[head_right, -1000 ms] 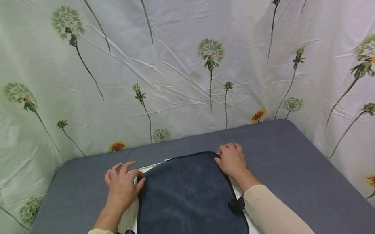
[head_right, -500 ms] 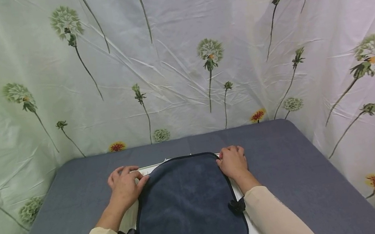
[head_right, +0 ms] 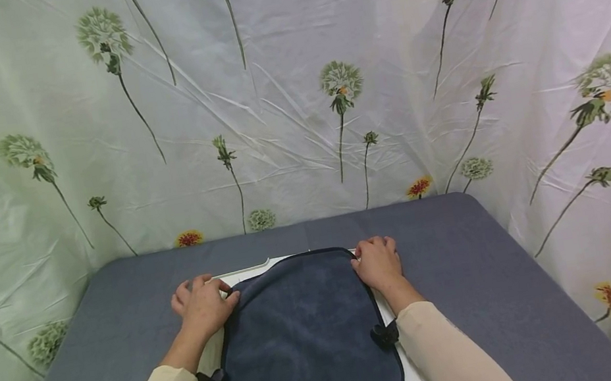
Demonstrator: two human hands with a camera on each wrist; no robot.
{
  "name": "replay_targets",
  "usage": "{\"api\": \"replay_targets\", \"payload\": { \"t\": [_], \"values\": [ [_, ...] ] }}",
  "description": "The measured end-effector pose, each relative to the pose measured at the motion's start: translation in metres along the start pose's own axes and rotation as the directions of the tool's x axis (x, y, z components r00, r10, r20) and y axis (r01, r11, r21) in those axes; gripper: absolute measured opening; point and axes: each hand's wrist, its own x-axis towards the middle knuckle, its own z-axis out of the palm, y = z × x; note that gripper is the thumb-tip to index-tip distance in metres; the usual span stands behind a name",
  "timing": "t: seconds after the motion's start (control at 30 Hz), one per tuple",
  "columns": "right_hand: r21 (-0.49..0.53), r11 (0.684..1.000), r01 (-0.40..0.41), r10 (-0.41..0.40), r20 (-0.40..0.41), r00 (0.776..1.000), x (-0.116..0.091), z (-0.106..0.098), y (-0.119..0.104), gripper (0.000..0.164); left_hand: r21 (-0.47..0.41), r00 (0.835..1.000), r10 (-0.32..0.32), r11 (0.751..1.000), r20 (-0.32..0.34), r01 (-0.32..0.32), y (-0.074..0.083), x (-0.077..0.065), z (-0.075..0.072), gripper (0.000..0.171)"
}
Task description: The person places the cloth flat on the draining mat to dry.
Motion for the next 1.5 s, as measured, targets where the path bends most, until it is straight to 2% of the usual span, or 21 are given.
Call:
{"api": "replay_targets", "payload": {
  "t": [0.2, 0.43, 0.8, 1.07, 1.17, 1.23, 1.3, 1.37, 1.43, 1.5],
  "values": [
    [-0.002, 1.0, 0.005, -0.005, 0.009, 1.0, 0.0, -0.001, 0.0, 0.015, -0.035, 0.997, 0.02, 0.999, -0.076, -0.023, 0.001, 0.0, 0.004, 0.017],
    [-0.028, 0.999, 0.04, -0.04, -0.001, 0.999, 0.003, -0.001, 0.001, 0.014, -0.05, 0.981, 0.059, 0.996, -0.182, -0.069, 0.0, 0.001, 0.006, 0.014],
    [-0.06, 0.992, 0.11, -0.113, -0.061, 0.992, 0.005, 0.001, 0.004, 0.019, -0.062, 0.955, 0.095, 0.991, -0.28, -0.116, -0.001, 0.004, 0.007, 0.015],
    [-0.053, 0.995, 0.09, -0.095, -0.101, 0.99, 0.004, 0.001, 0.005, 0.015, -0.009, 0.937, 0.129, 0.99, -0.325, -0.139, -0.006, 0.006, 0.006, 0.017],
    [-0.042, 0.997, 0.071, -0.075, -0.099, 0.992, 0.002, -0.001, 0.003, 0.013, 0.004, 0.943, 0.124, 0.992, -0.308, -0.129, -0.006, 0.006, 0.005, 0.026],
    [-0.03, 0.998, 0.05, -0.052, -0.086, 0.995, 0.0, -0.003, 0.003, 0.01, 0.022, 0.956, 0.117, 0.993, -0.269, -0.115, -0.006, 0.005, 0.005, 0.033],
    [-0.019, 0.999, 0.033, -0.034, -0.069, 0.997, -0.002, -0.004, 0.002, 0.008, 0.053, 0.974, 0.103, 0.994, -0.202, -0.094, -0.006, 0.004, 0.004, 0.04],
    [-0.006, 1.0, 0.027, -0.027, -0.052, 0.998, -0.005, -0.005, 0.002, 0.013, 0.09, 0.989, 0.088, 0.993, -0.121, -0.078, -0.006, 0.002, 0.003, 0.045],
    [-0.001, 1.0, 0.028, -0.028, -0.038, 0.999, -0.007, -0.005, 0.002, 0.021, 0.121, 0.996, 0.079, 0.99, -0.048, -0.072, -0.007, -0.001, 0.002, 0.047],
    [-0.003, 0.999, 0.041, -0.041, -0.031, 0.999, -0.009, -0.004, 0.001, 0.027, 0.13, 0.997, 0.076, 0.989, -0.013, -0.073, -0.009, -0.003, 0.003, 0.045]
  ]
}}
